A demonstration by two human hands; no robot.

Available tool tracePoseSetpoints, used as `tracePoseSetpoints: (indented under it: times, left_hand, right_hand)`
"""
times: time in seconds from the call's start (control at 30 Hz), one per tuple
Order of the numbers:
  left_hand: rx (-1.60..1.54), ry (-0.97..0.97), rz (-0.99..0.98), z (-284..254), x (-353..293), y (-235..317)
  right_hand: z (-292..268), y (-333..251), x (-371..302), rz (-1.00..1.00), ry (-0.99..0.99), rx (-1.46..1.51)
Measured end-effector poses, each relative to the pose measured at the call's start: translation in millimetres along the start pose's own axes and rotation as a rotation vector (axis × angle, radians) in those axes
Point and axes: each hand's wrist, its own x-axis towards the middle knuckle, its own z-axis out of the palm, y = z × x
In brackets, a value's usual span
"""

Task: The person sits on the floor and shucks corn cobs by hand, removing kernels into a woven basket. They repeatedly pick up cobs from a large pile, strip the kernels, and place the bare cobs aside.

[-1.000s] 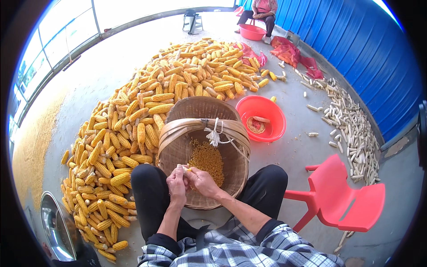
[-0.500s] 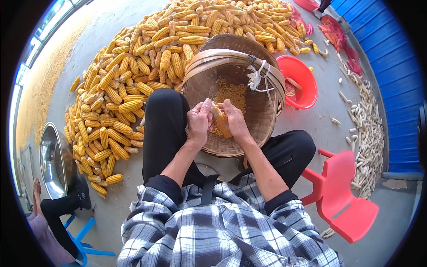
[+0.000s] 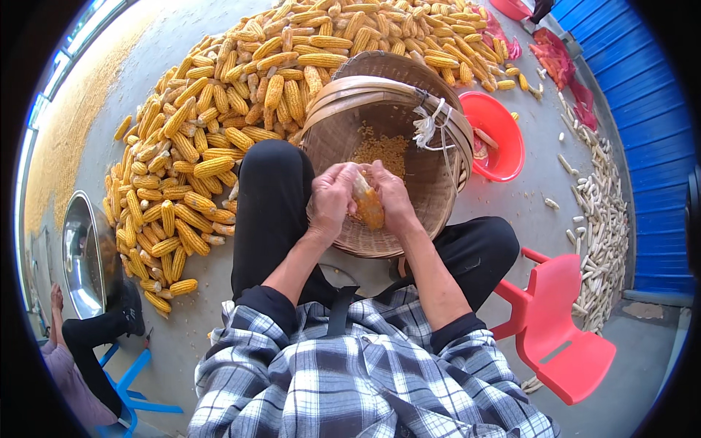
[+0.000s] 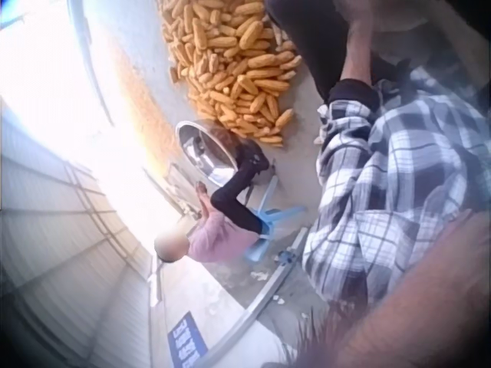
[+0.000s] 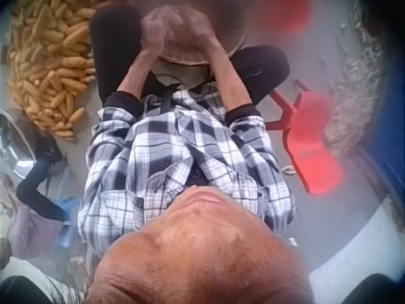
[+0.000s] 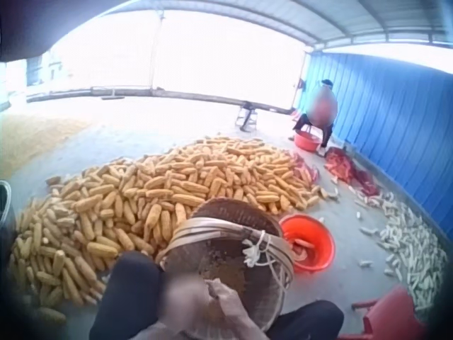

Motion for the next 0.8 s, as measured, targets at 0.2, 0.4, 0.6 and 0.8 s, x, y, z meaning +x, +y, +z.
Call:
tracePoseSetpoints:
  times: [0.2, 0.4, 0.6, 0.8]
  left_hand:
    - [-0.090, 0.028, 0.056, -16, 10, 21]
    - [0.469, -0.180, 0.174, -22, 8, 23]
    - [0.571, -0.030, 0.219, -21, 12, 3]
    - [0.507, 0.137, 0.231, -16, 16, -9]
  right_hand:
    - [18, -47, -34, 0.104, -0.226, -0.375]
    - [14, -57, -37, 0.149, -0.270, -0.526]
    - [23, -46, -43, 0.078, -0.202, -0.676]
    - [29, -30, -43, -0.085, 0.014, -1.088]
